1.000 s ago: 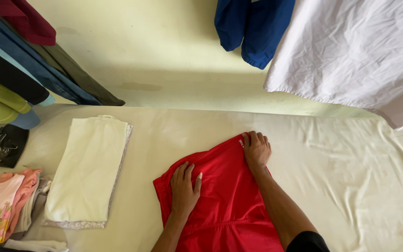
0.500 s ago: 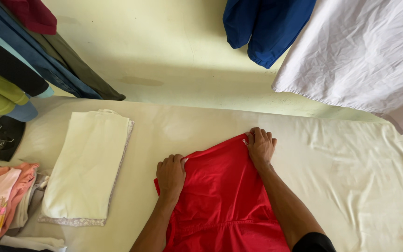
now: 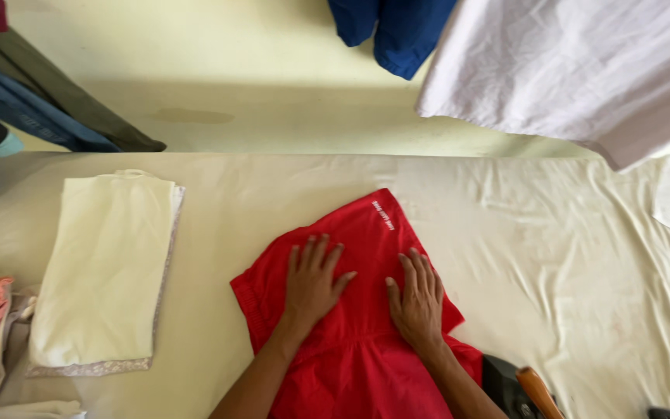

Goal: The person irons a pair of red shorts on an ironing board, flipping and folding them as they go.

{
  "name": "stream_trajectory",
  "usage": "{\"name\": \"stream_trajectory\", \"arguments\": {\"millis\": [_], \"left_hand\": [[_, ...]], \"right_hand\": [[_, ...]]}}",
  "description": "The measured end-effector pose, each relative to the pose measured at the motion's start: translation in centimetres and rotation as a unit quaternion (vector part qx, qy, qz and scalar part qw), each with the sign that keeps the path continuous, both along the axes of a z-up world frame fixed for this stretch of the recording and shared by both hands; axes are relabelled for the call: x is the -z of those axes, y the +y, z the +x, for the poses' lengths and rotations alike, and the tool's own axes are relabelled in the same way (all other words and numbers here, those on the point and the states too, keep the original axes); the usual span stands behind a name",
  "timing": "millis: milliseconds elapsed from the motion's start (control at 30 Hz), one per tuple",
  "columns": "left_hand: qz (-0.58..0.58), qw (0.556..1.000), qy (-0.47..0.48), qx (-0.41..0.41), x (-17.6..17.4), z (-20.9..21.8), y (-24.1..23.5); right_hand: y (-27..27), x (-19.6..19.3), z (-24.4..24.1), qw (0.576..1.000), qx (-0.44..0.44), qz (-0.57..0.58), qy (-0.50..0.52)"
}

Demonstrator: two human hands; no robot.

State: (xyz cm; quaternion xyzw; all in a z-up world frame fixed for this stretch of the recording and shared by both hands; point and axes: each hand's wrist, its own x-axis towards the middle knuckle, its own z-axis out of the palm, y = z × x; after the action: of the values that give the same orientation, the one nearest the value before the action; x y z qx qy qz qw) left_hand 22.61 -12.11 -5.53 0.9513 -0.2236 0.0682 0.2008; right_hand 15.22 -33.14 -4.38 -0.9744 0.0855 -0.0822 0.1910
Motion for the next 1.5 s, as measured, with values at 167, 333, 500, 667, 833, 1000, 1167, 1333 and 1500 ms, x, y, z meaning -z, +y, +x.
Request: {"name": "stream_trajectory", "arguments": {"millis": [167,333,500,667,833,1000,1167,1333,1500], "left_hand": [[0.067,0.992,0.105,-0.005,-1.5,0.0,0.6],[0.073,0.987,0.135,-0.05,-3.4,-4.4,0.6],[-0.229,0.96,0.063,0.147,-5.0,-14.2,-4.9],[-0.309,0.914,0.086,0.25,-8.0,-20.0,-12.0],[-0.301,0.911,0.099,0.265,-8.6,-23.5,-15.2],[-0.318,0.904,0.119,0.26,-8.8,-25.3,-15.0],[-0.36,0.915,0.094,0.159,-11.4,-23.7,-9.4],[-0.39,0.912,0.13,-0.007,-13.5,-22.7,-2.0],[-0.495,0.84,0.209,-0.077,-20.2,-23.6,1.6]], "right_hand": [[-3.3,-1.6,-1.2,0.984,0.1,0.014,0.147],[-2.6,-3.2,-4.0,0.978,0.124,0.073,0.15],[0.3,-9.8,-12.8,0.96,-0.155,0.2,-0.116],[-4.5,-11.5,-18.7,0.972,-0.085,0.069,-0.209],[-12.5,-6.6,-25.0,0.975,0.181,-0.117,-0.048],[-14.2,-9.6,-25.2,0.962,0.192,-0.015,0.194],[-14.7,-13.3,-24.8,0.938,0.269,0.041,0.216],[-12.9,-18.4,-23.2,0.935,0.286,0.104,0.183],[-9.9,-19.8,-20.0,0.95,0.214,0.119,0.191]]}}
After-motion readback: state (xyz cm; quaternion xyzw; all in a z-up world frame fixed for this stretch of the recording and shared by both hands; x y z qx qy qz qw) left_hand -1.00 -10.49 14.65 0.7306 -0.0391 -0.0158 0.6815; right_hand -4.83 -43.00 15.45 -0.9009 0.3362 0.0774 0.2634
